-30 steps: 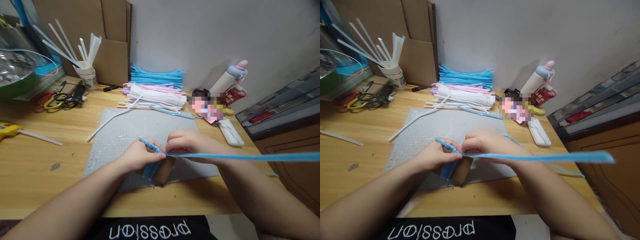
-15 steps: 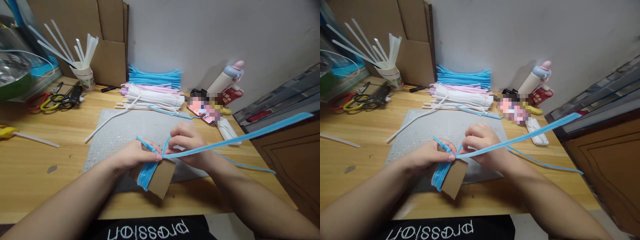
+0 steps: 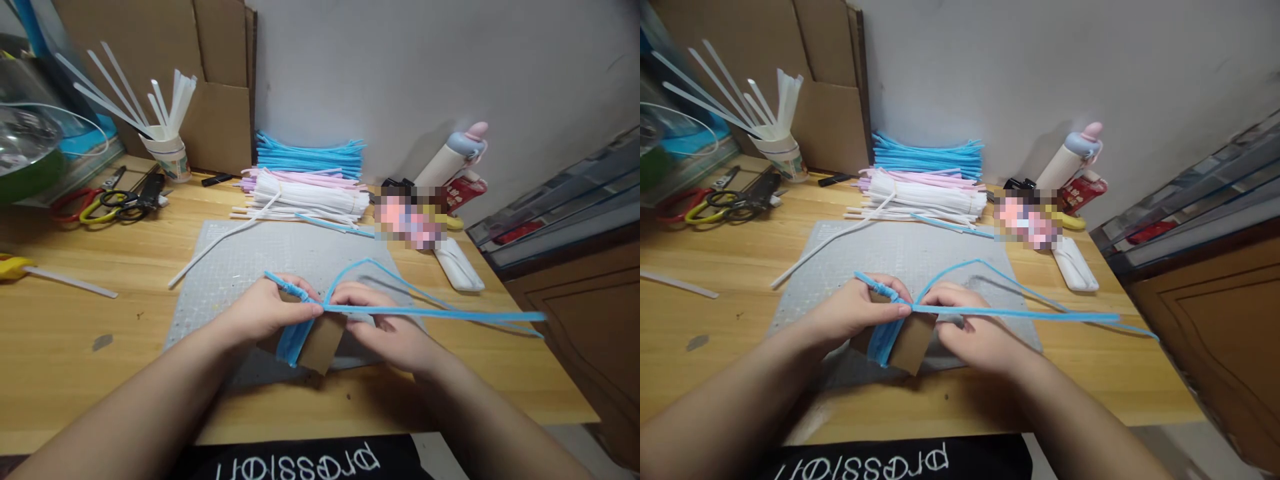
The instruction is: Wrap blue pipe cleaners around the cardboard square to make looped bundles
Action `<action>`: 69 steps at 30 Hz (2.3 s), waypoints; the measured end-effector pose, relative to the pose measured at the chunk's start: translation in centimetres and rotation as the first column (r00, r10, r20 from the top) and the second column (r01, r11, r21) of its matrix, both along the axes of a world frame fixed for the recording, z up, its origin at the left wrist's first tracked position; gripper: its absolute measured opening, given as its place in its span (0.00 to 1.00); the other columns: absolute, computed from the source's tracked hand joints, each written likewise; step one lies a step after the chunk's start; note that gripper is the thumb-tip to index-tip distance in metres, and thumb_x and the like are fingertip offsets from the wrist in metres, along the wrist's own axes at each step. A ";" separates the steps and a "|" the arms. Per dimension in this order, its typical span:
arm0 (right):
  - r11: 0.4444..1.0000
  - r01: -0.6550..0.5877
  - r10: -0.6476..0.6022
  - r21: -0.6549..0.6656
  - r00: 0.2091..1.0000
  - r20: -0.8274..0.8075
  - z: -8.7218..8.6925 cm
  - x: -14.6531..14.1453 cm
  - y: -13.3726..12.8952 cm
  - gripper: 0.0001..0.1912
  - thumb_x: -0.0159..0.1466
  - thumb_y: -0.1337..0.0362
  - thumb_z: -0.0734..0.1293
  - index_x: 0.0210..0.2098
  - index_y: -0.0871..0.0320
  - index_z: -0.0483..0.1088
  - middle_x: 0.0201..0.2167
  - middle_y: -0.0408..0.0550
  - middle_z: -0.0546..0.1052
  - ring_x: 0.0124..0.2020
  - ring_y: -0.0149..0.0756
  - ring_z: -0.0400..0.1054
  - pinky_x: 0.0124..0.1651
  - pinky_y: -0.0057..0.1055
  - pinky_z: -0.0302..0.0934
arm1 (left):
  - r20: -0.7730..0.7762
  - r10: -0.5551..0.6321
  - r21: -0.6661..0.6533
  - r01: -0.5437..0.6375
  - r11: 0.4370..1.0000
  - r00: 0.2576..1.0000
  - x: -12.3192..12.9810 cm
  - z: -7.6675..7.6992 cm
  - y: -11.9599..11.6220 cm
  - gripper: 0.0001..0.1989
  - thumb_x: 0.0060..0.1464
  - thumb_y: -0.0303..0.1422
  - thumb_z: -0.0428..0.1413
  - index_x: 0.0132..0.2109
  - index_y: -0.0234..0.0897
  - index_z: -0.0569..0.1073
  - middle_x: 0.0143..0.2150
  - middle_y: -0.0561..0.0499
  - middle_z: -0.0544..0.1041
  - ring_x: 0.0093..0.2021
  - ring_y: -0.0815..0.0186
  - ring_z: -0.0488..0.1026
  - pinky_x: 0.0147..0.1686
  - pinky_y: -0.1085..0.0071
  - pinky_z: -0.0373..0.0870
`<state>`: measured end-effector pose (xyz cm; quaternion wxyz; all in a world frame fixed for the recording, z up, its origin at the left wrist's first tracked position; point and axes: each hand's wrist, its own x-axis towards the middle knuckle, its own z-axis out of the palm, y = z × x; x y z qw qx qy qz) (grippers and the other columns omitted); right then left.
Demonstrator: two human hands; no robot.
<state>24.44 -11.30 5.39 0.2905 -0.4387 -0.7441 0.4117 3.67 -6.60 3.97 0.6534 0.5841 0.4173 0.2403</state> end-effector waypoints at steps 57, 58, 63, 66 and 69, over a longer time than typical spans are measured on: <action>0.833 0.259 -0.513 -0.489 0.691 -0.509 -6.1 -2.7 2.5 0.13 0.52 0.57 0.74 0.30 0.58 0.69 0.23 0.40 0.73 0.25 0.29 0.65 0.30 0.26 0.58 | 0.092 0.213 -0.315 -0.174 0.933 0.973 0.9 -1.7 0.7 0.19 0.42 0.39 0.66 0.41 0.37 0.74 0.32 0.51 0.77 0.32 0.65 0.72 0.34 0.70 0.66; 0.838 0.267 -0.506 -0.476 0.708 -0.493 -6.1 -2.8 2.4 0.13 0.52 0.57 0.73 0.29 0.58 0.69 0.23 0.40 0.73 0.25 0.29 0.65 0.30 0.26 0.58 | 0.082 0.187 -0.314 -0.153 0.937 0.979 1.0 -1.7 0.6 0.17 0.42 0.38 0.66 0.39 0.36 0.75 0.31 0.51 0.77 0.31 0.65 0.73 0.34 0.70 0.66; 0.828 0.236 -0.512 -0.508 0.688 -0.515 -6.2 -3.3 2.0 0.16 0.52 0.54 0.73 0.33 0.57 0.68 0.25 0.41 0.73 0.28 0.31 0.68 0.34 0.28 0.61 | 0.061 0.335 -0.235 -0.313 0.920 0.940 1.2 -2.1 0.6 0.12 0.38 0.35 0.68 0.31 0.35 0.76 0.29 0.52 0.78 0.30 0.68 0.72 0.34 0.72 0.67; 0.813 0.126 -0.475 -0.569 0.708 -0.523 -6.2 -3.3 1.9 0.16 0.55 0.52 0.70 0.33 0.57 0.65 0.23 0.39 0.72 0.23 0.28 0.64 0.28 0.26 0.59 | 0.056 0.406 -0.279 -0.376 0.883 0.912 1.2 -2.1 0.8 0.14 0.38 0.35 0.68 0.34 0.36 0.77 0.28 0.52 0.78 0.29 0.67 0.73 0.31 0.72 0.67; 0.833 0.106 -0.428 -0.542 0.746 -0.511 -6.2 -3.3 1.8 0.16 0.56 0.52 0.70 0.30 0.57 0.63 0.20 0.37 0.69 0.19 0.25 0.60 0.24 0.24 0.55 | 0.067 0.387 -0.314 -0.349 0.883 0.920 1.2 -2.1 0.8 0.16 0.37 0.35 0.69 0.36 0.36 0.78 0.30 0.52 0.79 0.30 0.67 0.74 0.31 0.73 0.68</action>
